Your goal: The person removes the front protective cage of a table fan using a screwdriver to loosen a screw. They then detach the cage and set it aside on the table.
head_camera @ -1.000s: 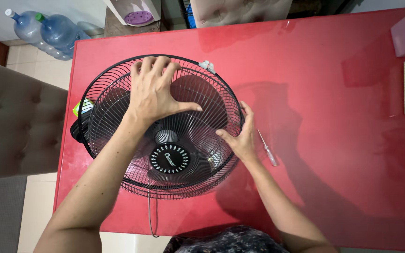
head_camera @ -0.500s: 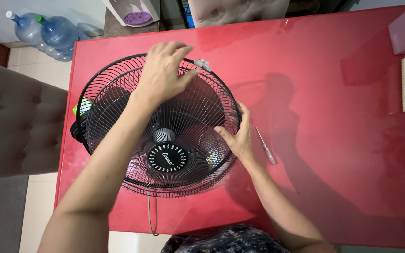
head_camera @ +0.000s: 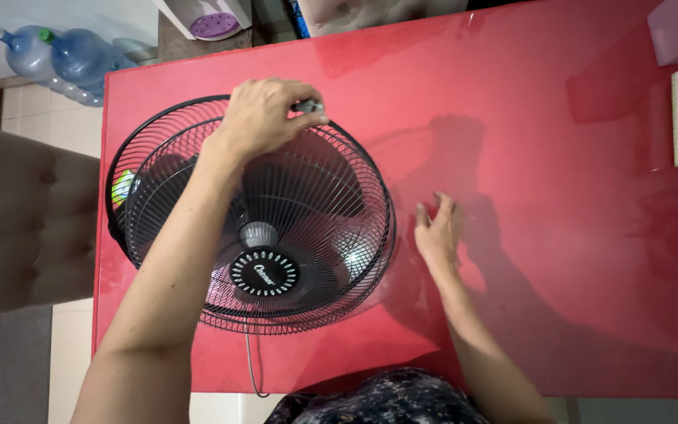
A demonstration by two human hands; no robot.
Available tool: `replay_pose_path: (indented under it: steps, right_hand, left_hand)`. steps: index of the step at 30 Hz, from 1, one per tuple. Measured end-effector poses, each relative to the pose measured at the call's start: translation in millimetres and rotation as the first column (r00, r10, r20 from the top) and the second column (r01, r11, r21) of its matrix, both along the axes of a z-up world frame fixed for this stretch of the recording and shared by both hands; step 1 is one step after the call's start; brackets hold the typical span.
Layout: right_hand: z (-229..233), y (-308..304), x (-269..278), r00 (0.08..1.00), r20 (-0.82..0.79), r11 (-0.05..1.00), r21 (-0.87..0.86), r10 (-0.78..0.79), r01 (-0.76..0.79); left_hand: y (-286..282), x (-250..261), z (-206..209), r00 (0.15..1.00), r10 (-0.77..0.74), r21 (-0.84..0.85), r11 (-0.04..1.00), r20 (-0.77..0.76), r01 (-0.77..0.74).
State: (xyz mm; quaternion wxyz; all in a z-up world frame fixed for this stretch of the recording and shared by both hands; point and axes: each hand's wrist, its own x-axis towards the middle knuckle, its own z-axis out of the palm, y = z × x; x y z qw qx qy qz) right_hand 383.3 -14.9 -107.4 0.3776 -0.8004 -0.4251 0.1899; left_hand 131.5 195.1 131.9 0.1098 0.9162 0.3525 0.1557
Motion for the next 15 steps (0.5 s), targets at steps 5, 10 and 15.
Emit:
replay_pose_path:
  steps: [5,10,15]
  right_hand:
    - [-23,-6,23,0.950,0.294,0.849,-0.524,0.107,0.066]
    - [-72,-4,35,0.949,0.235,0.875,-0.478,0.212,-0.077]
    - [-98,3,52,0.957,0.211,0.936,-0.329,0.202,-0.125]
  left_hand:
    - [-4,-7,5,1.000,-0.016,0.021,1.000,0.019,0.016]
    - [-5,-7,5,1.000,-0.004,0.033,0.999,0.005,0.004]
    - [-5,-6,7,1.000,0.012,-0.010,1.000,-0.005,-0.012]
